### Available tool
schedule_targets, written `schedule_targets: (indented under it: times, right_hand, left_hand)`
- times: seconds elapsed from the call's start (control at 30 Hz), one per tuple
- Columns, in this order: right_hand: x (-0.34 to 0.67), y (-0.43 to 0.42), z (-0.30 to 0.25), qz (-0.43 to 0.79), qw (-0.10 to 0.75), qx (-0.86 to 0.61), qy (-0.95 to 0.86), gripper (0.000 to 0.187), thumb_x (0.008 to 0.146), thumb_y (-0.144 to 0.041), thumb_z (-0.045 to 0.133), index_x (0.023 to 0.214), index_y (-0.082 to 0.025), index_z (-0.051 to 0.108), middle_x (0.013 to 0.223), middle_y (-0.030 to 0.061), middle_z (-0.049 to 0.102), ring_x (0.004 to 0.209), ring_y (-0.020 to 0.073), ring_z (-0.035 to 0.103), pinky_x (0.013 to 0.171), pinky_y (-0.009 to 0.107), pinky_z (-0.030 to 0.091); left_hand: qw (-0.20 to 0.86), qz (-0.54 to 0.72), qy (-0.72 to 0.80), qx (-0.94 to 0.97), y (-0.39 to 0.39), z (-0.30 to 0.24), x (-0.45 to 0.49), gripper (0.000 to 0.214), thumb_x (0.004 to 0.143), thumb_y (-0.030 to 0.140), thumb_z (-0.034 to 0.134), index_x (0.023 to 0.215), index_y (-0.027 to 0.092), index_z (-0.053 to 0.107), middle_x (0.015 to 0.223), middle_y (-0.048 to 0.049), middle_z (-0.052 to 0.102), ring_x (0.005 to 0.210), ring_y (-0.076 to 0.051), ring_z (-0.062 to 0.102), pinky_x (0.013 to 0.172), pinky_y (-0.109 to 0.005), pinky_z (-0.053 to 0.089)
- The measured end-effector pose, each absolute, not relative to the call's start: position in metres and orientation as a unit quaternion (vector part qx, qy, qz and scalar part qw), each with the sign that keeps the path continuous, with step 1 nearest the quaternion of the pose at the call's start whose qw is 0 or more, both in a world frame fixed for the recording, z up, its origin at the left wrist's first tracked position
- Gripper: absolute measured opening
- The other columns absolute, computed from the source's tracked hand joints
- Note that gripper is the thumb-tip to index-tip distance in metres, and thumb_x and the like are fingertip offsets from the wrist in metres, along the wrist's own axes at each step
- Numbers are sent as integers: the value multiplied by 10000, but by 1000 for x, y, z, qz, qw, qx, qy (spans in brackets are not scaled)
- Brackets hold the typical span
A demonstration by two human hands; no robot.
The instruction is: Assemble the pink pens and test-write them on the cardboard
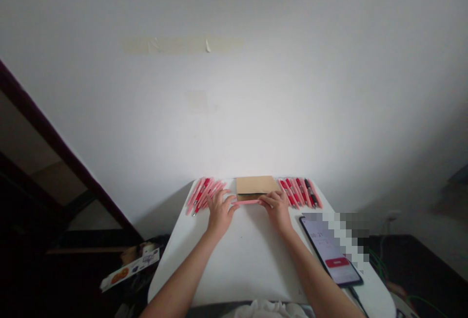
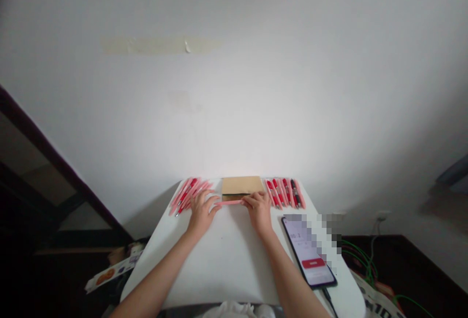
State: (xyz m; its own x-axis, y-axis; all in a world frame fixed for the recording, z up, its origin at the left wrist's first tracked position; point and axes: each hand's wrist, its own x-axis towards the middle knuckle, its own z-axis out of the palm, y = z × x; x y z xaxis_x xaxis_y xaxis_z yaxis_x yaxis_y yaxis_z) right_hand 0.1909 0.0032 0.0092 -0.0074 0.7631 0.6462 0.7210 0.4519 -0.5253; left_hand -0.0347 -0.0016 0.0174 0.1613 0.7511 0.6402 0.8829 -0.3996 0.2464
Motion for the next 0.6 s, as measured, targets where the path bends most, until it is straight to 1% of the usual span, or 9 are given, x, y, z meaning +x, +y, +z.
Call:
schedule_targets:
  times: [0.13,0.2,0.37,0.5,0.6]
  right_hand:
    - [191,3,9,26,465,-525,-712,170,900,-368,618,863,-313,774,832,43,702,955,263,474,848,390,350]
    - [192,3,9,25,464,-527,-712,177,901,-376,613,863,-314,775,841,43,706,959,267,475,851,399,351]
    - [191,3,8,18,461,-527,-714,181,896,-389,611,863,-320,776,846,55,707,959,273,486,855,417,359]
    - [192,4,8,18,463,-522,-715,173,893,-389,618,871,-326,777,843,53,706,951,273,484,855,415,360]
    - [193,4,7,23,466,-519,-716,184,902,-394,606,879,-333,778,838,51,703,958,273,480,857,411,360]
  left_hand:
    - [93,-367,-537,-753,0,15,-36,75,855,301,642,895,261,691,1191,-67,608,1193,-260,517,1140,-625,194]
    - [89,-368,-540,-751,1,15,-36,75,862,296,630,867,260,695,1179,-64,616,1184,-262,524,1133,-627,207]
    - [83,-363,-548,-749,1,15,-36,112,868,262,605,829,258,710,1173,-66,624,1179,-275,526,1118,-640,216]
    - [74,-351,-552,-753,0,15,-37,201,884,201,553,732,226,682,1163,-69,630,1189,-268,523,1112,-629,229]
    - [66,-343,-552,-757,0,14,-37,236,912,220,516,732,221,669,1174,-66,635,1200,-265,516,1116,-634,211]
